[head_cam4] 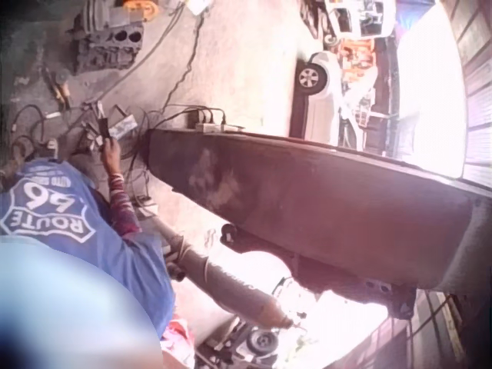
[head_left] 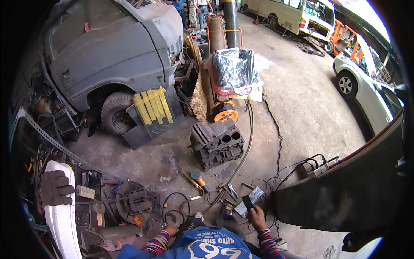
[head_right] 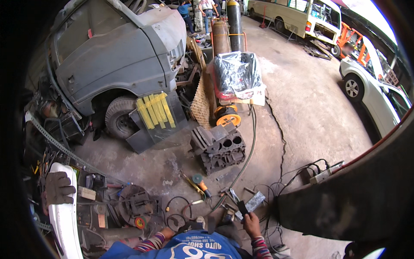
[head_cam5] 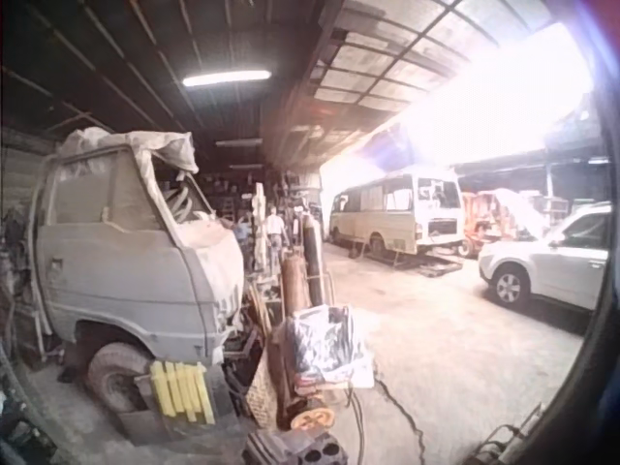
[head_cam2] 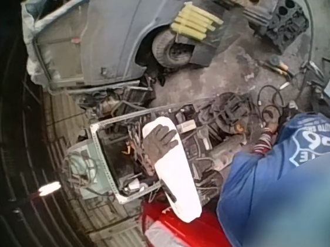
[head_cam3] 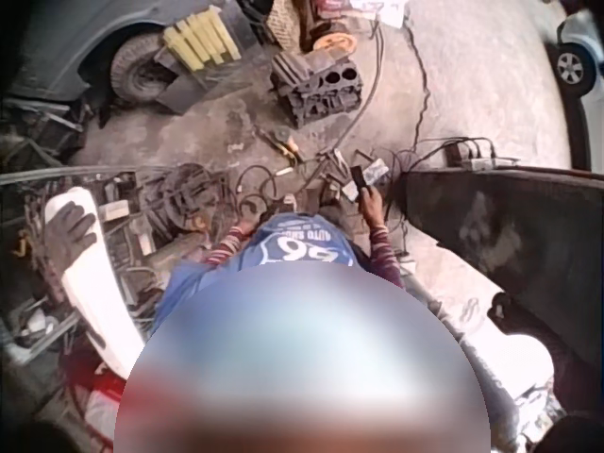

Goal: The person positions a metal bracket on a rectangular metal frame inside the trunk of a red car, then uses a welding torch to tack weld the bracket to the frame. The person adjusts the bracket and welds multiple points along the frame.

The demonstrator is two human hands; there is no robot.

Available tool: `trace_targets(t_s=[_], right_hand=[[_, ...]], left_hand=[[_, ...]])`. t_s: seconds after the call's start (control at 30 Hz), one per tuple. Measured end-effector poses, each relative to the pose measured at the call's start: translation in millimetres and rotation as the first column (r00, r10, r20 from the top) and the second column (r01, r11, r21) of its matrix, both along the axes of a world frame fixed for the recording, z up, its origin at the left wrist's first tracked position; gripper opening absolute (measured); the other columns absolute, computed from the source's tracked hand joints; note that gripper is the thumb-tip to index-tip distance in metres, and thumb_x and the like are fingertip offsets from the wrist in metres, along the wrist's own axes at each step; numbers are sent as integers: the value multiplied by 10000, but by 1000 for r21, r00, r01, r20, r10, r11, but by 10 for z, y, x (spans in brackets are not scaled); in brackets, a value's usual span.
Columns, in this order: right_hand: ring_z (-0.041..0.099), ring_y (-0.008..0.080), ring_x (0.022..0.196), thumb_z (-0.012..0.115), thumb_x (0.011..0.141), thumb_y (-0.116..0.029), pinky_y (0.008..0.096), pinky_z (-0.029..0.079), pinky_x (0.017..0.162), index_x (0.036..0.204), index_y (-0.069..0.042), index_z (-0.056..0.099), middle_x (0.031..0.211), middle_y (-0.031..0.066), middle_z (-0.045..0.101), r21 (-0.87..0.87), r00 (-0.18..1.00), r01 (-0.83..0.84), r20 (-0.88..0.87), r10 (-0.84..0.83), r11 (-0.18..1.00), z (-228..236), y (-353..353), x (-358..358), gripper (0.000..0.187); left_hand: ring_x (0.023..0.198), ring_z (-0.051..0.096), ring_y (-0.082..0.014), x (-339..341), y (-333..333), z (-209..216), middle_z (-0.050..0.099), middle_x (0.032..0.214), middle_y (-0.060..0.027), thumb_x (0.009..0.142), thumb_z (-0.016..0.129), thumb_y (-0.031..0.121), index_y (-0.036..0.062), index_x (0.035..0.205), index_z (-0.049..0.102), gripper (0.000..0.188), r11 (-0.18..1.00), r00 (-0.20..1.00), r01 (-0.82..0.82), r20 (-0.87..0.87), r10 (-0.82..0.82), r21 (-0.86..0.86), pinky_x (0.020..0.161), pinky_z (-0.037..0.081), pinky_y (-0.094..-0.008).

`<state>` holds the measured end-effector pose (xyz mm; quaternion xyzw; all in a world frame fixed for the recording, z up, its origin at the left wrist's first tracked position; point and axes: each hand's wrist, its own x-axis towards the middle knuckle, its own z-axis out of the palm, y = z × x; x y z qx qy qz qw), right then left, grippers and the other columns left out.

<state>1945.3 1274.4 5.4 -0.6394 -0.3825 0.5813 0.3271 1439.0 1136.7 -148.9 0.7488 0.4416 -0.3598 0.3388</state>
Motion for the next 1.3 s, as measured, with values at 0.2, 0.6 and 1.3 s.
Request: trace_targets(t_s=[0.2,0.6,1.3], right_hand=[[571,157,534,522,1063,-254,294,464,457,968,-79,549,732,72,619,-140,959,240,-119,-257,961,13,669,229,201],[536,153,556,490,1078,-248,337,489,508,1045,-87,555,770,40,603,-624,772,423,-132,-622,658,-2297,675,-657,177],[473,121,626,492,1089,-166,271,409,586,920,-91,502,739,32,527,-786,535,424,-183,-825,450,-4126,1517,-1032,186]], left_hand=[[1196,625,-438,552,23,284,666,1261,-258,1002,488,503,55,1281,665,556,318,338,-935,-127,932,-158,1060,463,-470],[901,690,-431,1323,2415,-1946,722,925,-221,912,673,414,33,917,728,384,409,429,-903,296,854,131,804,535,-511],[1219,564,-337,2611,5171,-6182,715,1141,-113,806,827,255,98,1072,722,327,632,903,-424,252,347,649,1042,422,-506]])
